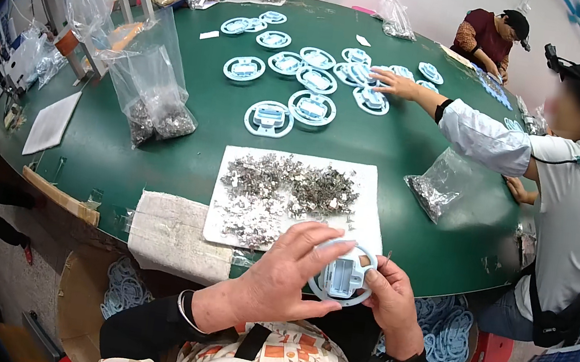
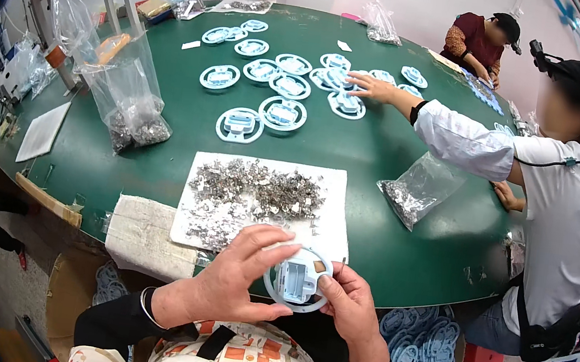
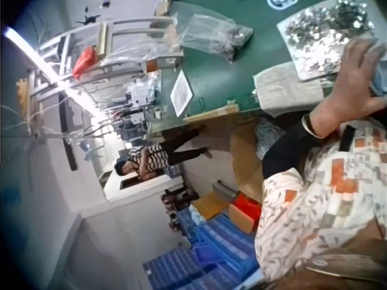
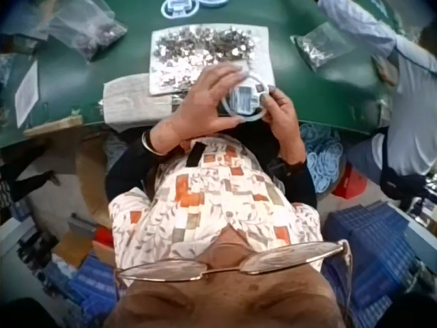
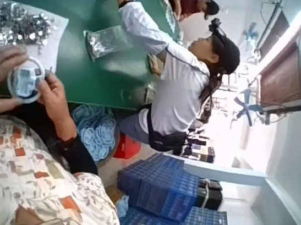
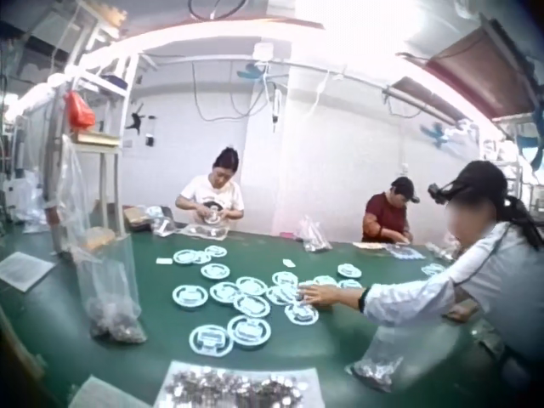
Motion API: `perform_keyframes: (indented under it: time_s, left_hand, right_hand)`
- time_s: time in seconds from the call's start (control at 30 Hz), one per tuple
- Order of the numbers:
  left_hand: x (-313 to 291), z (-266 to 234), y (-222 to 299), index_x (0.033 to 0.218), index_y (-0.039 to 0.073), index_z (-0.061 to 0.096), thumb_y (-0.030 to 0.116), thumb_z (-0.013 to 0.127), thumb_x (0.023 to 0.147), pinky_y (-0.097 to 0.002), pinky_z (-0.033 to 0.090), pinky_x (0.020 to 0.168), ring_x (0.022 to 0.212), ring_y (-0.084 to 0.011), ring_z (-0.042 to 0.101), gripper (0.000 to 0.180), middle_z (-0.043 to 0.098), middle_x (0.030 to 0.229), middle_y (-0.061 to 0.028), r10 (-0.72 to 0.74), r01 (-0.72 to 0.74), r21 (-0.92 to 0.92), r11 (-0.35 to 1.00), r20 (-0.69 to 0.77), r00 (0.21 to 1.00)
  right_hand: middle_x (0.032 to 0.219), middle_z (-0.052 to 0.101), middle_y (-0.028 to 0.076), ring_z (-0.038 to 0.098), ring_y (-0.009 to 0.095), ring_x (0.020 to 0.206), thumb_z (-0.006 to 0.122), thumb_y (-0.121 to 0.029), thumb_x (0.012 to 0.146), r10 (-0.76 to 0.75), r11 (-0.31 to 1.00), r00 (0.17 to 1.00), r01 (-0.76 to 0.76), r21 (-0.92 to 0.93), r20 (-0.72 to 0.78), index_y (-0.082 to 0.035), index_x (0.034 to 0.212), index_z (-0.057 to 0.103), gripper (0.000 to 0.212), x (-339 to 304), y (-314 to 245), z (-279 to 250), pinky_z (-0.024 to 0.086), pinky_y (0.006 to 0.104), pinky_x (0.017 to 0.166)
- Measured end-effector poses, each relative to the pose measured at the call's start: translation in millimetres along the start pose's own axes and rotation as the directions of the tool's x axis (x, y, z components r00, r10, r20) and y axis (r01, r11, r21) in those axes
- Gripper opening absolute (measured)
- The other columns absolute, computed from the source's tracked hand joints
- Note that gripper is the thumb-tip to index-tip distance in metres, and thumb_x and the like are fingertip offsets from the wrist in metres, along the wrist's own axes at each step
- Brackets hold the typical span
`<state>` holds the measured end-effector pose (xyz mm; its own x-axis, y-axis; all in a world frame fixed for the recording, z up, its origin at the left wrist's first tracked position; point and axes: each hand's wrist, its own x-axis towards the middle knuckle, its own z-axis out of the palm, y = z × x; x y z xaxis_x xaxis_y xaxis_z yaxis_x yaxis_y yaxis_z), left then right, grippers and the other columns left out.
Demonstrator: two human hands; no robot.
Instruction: The person sits at a green workbench and assembles light blue circular plastic components. They pick up small metal pins from a pile on a white paper and insert them into the plastic parts using their fingers. The person repeats this process for multiple units, placing the finished items on the table.
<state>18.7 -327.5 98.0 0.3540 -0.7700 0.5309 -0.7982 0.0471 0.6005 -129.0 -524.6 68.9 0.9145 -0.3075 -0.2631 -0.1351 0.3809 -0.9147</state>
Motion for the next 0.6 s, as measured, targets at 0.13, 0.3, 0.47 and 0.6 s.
perform_keyframes:
  time_s: [0.13,0.3,0.47,0.6]
  left_hand:
    - [-33,22,-10,0.144,0.000,0.042,0.019,0.059,0.107,-0.0283,0.049,0.101,0.119,-0.0115,0.056,0.045,0.057,0.133,-0.0086,-0.534,0.560,-0.788,0.257,0.367,0.762]
    - [-46,11,-19,0.124,0.002,0.060,0.021,0.060,0.107,-0.0231,0.052,0.083,0.094,-0.0044,0.062,0.025,0.067,0.107,-0.0006,-0.618,0.639,-0.756,0.142,0.437,0.654]
    - [-48,-1,-25,0.120,0.002,0.061,0.017,0.059,0.106,-0.0218,0.052,0.079,0.091,-0.0033,0.061,0.021,0.068,0.103,-0.0011,-0.597,0.700,-0.682,0.211,0.477,0.645]
    - [-50,0,-31,0.119,0.001,0.061,0.015,0.059,0.105,-0.0218,0.052,0.078,0.091,-0.0033,0.062,0.020,0.068,0.103,-0.0014,-0.584,0.705,-0.675,0.217,0.489,0.648]
  right_hand:
    - [0.087,0.064,-0.003,0.049,0.000,0.062,0.064,-0.019,0.104,0.109,0.992,0.994,-0.111,0.062,0.026,-0.002,0.122,0.065,0.024,-8,11,11,0.038,0.0158,0.052]
    - [0.089,0.067,-0.001,0.057,0.004,0.070,0.070,-0.013,0.099,-0.167,0.844,0.986,0.158,-0.512,0.028,0.004,0.118,0.069,0.026,8,0,14,0.046,0.0201,0.061]
    - [0.085,0.067,0.008,0.063,0.016,0.067,0.074,-0.005,0.089,-0.467,0.393,0.873,0.346,-0.852,0.139,-0.002,0.107,0.073,0.018,49,-21,20,0.051,0.0278,0.062]
    - [0.087,0.067,0.008,0.067,0.025,0.070,0.075,-0.006,0.086,-0.498,0.196,0.819,0.428,-0.882,0.286,-0.006,0.104,0.072,0.018,79,-15,37,0.054,0.0343,0.063]
